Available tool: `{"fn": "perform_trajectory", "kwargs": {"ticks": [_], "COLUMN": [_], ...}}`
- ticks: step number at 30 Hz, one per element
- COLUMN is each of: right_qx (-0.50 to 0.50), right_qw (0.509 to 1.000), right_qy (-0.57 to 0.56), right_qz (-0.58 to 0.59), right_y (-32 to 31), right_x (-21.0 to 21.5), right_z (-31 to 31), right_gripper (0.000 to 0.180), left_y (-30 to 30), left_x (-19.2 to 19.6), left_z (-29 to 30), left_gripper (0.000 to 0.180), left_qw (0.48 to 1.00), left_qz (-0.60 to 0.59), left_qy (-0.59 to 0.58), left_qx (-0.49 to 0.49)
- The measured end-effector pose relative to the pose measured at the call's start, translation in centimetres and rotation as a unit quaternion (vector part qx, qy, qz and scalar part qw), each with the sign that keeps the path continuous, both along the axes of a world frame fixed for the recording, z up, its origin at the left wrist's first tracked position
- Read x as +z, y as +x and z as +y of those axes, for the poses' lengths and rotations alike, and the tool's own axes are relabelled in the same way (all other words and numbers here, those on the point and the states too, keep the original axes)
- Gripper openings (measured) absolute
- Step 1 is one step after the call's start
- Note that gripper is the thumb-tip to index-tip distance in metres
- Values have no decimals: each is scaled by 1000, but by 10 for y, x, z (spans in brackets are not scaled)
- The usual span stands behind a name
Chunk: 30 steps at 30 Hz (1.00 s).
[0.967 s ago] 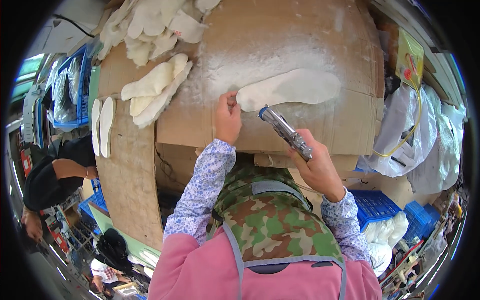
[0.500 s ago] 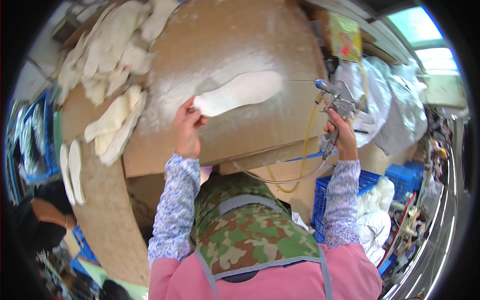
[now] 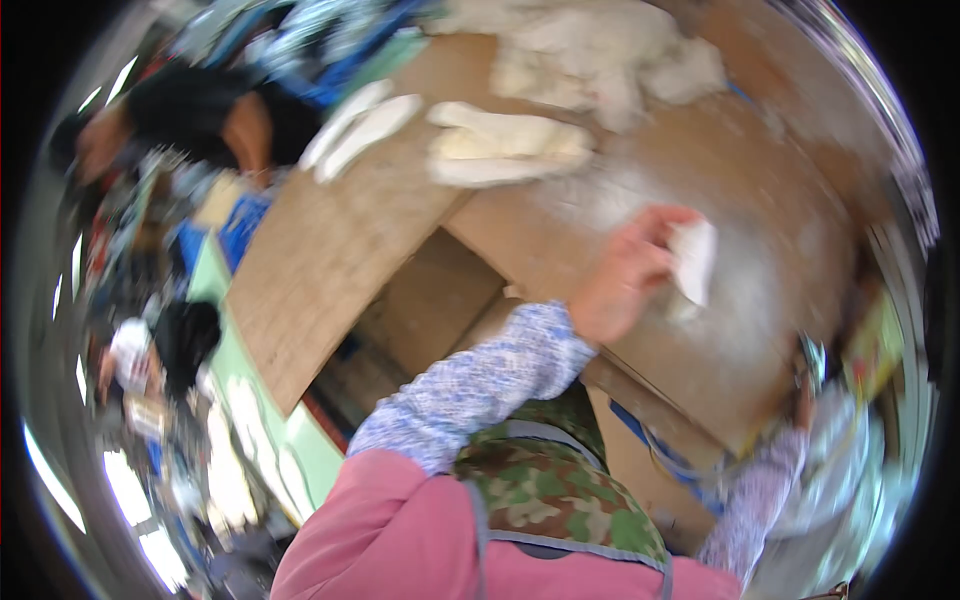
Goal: The person is applying glue to shoe insoles using a spray gun in a shoe manufacturing facility.
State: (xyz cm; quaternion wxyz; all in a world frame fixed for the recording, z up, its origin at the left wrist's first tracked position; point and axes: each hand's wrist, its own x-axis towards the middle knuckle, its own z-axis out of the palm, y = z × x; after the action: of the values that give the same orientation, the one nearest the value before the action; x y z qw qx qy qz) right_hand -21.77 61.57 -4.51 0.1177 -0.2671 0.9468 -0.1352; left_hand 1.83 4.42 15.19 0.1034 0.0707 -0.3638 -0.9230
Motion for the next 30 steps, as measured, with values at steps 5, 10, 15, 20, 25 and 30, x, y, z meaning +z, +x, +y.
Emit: {"fn": "perform_trajectory", "kwargs": {"ticks": [5, 10, 15, 20, 25, 30], "right_qx": [-225, -40, 80, -57, -48, -21], "right_qw": [946, 939, 562, 257, 428, 563], "right_qy": [223, -309, -346, -475, -418, -412], "right_qz": [69, -145, -747, -839, -800, -716], "right_y": [10, 107, 282, 348, 377, 360], "right_x": [-8, 106, 112, 87, 110, 87], "right_z": [-88, -307, -533, -672, -758, -811], "right_gripper": [74, 37, 68, 63, 57, 48], "left_y": [68, 155, 216, 318, 387, 388], "left_x": [19, 31, 32, 21, -11, -42], "left_z": [-38, -84, -132, -191, -255, -320], "left_gripper": [43, 44, 46, 46, 46, 45], "left_qw": [996, 978, 959, 933, 920, 928], "left_qz": [13, 27, 44, 65, -14, -47], "left_qy": [9, 34, 71, 36, 13, 10], "left_qx": [85, 204, 272, 352, 392, 371]}}
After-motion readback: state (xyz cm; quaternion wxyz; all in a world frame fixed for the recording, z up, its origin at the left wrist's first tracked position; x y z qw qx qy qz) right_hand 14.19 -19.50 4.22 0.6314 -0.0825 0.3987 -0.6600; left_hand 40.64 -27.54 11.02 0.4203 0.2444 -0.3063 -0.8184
